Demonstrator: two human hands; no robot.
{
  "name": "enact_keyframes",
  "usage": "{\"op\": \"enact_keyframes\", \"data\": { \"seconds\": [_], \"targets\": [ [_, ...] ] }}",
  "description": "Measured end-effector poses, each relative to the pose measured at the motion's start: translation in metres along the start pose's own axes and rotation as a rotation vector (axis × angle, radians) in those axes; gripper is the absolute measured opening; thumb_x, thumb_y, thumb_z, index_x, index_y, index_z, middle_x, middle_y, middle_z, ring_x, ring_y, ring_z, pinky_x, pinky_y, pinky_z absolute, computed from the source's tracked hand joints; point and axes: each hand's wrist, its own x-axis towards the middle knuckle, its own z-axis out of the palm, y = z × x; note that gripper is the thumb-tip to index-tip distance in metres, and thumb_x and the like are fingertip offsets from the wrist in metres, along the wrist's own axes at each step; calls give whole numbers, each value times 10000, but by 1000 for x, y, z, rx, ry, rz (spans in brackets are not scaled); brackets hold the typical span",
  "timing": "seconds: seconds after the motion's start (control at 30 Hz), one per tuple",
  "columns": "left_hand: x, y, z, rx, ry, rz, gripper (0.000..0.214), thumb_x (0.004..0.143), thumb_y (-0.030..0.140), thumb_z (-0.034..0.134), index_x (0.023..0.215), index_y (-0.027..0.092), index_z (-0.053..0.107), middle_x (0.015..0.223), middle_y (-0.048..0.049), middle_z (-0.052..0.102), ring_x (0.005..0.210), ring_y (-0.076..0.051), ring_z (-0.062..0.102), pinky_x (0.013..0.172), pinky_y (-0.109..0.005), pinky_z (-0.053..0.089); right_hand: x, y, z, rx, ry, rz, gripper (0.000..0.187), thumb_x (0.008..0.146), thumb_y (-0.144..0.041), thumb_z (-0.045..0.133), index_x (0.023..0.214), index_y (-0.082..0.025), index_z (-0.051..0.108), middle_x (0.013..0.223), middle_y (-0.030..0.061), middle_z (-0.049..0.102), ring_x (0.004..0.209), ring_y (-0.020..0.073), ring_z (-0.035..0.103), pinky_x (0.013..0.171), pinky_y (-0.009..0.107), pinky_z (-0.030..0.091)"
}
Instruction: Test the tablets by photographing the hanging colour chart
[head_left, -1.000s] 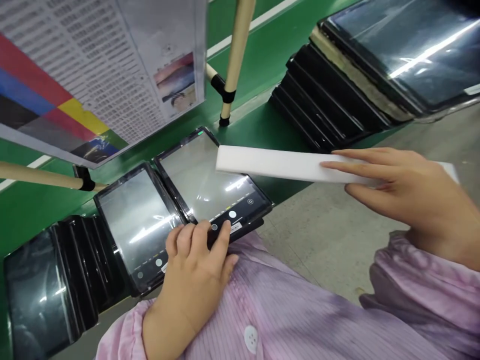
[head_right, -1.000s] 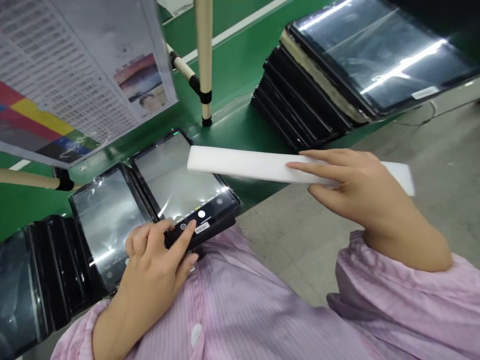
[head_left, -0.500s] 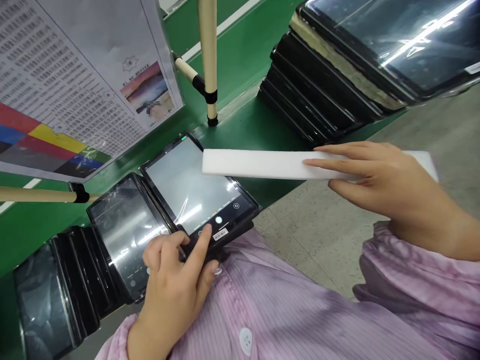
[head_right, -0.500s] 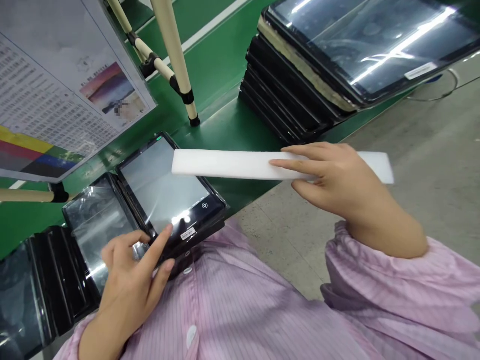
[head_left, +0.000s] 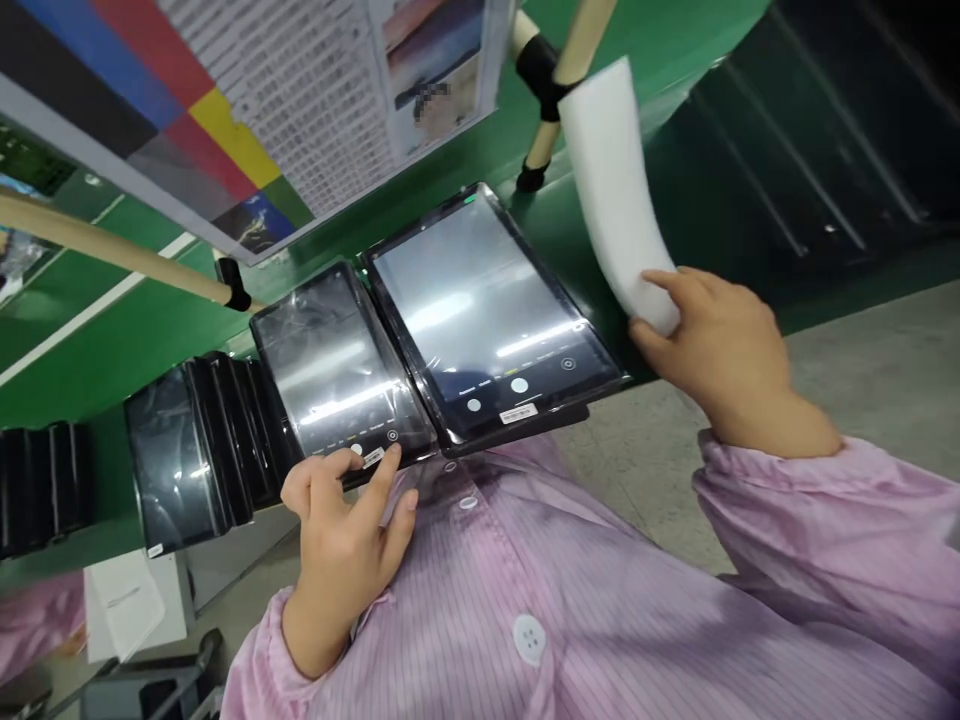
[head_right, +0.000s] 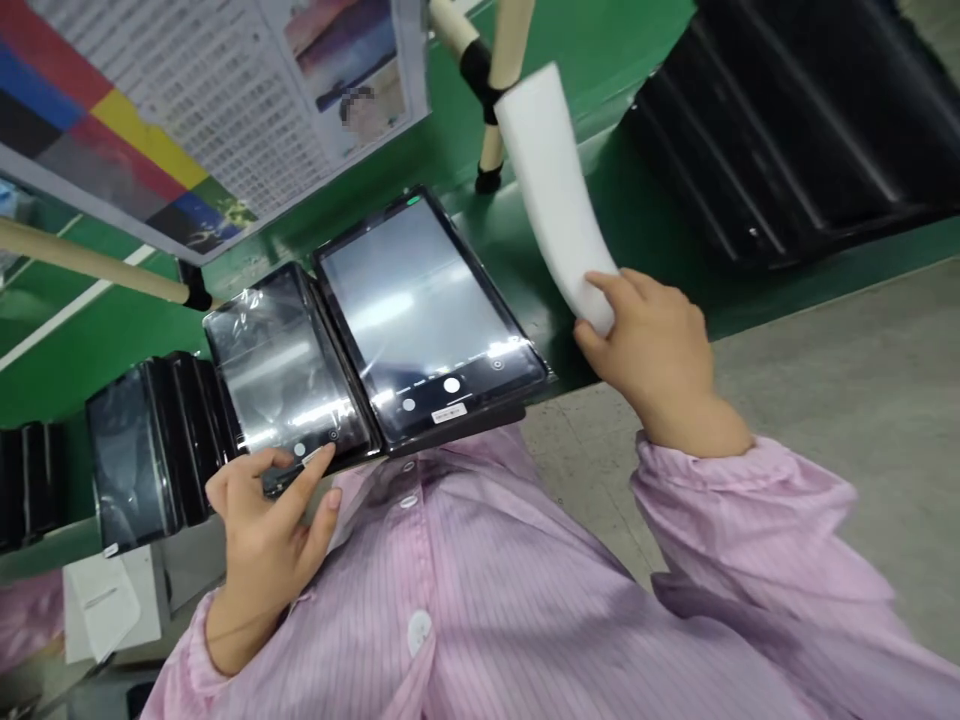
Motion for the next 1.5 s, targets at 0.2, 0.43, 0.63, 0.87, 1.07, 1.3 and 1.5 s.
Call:
{"op": "enact_keyframes", "data": {
  "seconds": [0.2,0.43,0.63,0.87,1.07,1.3,1.5],
  "targets": [
    [-4,-6,5,35,37,-16,271,909,263,664,1159,187,732,1100,-131,501,1028,-280,442,919,-479,358,1,4,6,-1,8,29,376,895,-372,575,1140,-141,743,1336,205,633,1245,365,606,1040,521,494],
    [-19,-33,11,46,-29,-58,573,871,361,725,1408,220,586,1232,-183,481,1165,-349,467,992,-573,379,-11,-9,-15,232,-89,97,546,880,-417,597,1335,-117,641,1467,230,524,1329,380,538,1106,555,431],
    [-41,-88,16,-266,-131,-610,1253,637,608,840,1626,210,181,1475,-224,396,1276,-420,536,1069,-642,453,-20,-54,-36,1027,-362,116,895,778,-446,743,1572,-311,353,1559,99,466,1390,313,517,1156,519,430],
    [-43,-95,17,-759,-56,-1065,1303,497,498,952,1592,259,288,1238,-100,635,1121,-293,650,1090,-505,474,-11,-72,-37,1042,-430,123,1043,721,-296,744,1628,-216,235,1577,165,420,1433,342,464,1196,522,372],
    [-24,-95,9,-1311,271,-1262,617,701,597,809,1170,211,703,1025,-42,725,872,-177,682,711,-260,578,-11,-70,-40,1069,-355,165,980,765,-413,745,1614,-261,278,1516,141,510,1370,338,536,1150,544,435],
    [0,-84,9,-1532,302,-1201,479,743,379,824,1192,257,713,1103,-18,773,905,-188,737,751,-266,600,-7,-102,-50,936,-51,-6,665,855,-437,667,1484,-306,497,1368,81,638,1313,294,586,1172,555,420],
    [-13,-71,-2,-1639,444,-1047,506,726,359,853,1206,266,722,1113,-57,780,910,-212,752,790,-314,628,-29,-165,-69,784,-201,-412,538,909,-519,583,1409,-321,605,1429,82,587,1266,343,607,832,482,641]
  ]
}}
